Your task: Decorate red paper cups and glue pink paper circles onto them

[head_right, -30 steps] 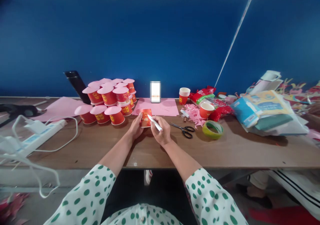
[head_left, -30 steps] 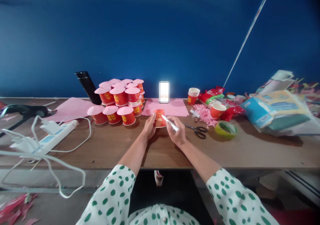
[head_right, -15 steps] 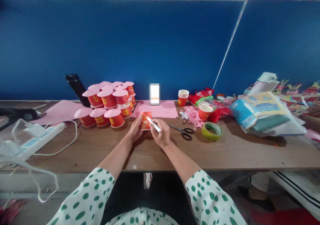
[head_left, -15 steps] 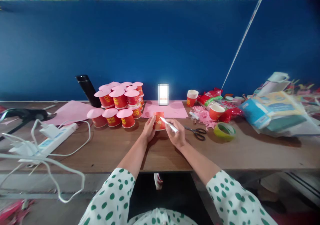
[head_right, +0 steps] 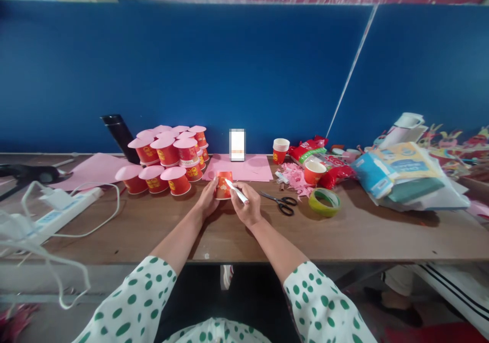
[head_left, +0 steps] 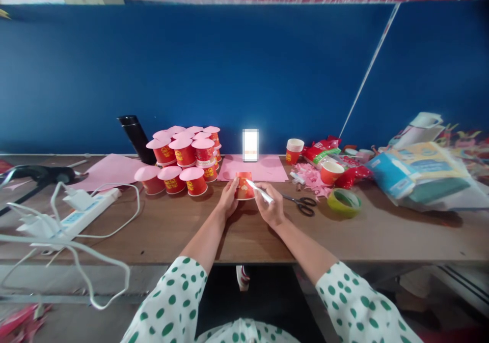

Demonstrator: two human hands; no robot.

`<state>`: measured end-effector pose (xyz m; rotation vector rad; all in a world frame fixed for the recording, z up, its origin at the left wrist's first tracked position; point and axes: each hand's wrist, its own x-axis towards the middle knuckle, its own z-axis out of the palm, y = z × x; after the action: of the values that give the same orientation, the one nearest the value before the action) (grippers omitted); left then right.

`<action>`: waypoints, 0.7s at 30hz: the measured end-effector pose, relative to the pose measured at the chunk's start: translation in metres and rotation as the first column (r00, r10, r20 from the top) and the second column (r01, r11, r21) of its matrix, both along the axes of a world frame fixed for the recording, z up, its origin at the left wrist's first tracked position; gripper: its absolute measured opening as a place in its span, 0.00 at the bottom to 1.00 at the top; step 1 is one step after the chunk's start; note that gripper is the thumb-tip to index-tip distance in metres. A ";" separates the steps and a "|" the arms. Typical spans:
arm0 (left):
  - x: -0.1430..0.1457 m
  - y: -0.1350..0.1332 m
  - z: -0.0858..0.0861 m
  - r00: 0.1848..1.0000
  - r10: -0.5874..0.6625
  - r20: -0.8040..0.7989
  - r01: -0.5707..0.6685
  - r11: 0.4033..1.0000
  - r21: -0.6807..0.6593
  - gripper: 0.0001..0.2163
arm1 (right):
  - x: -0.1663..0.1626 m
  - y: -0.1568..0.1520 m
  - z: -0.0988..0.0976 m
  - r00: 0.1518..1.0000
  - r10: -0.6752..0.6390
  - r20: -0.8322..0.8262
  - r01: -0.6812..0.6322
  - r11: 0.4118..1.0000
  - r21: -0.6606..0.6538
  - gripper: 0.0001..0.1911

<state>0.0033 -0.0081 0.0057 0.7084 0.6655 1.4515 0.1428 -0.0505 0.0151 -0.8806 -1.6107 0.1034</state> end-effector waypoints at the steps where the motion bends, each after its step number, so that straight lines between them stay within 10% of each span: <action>1: 0.000 0.000 0.000 1.000 0.000 0.000 0.000 1.000 0.000 0.17 | 0.000 0.000 0.000 1.000 -0.001 0.001 0.001 1.000 0.001 0.07; 21: 0.001 -0.004 0.004 1.000 -0.007 0.005 0.007 1.000 -0.006 0.16 | 0.000 0.000 0.002 1.000 -0.010 0.021 0.010 1.000 0.026 0.08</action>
<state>0.0040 -0.0121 0.0101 0.7014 0.6630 1.4437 0.1432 -0.0504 0.0171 -0.8723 -1.6242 0.0663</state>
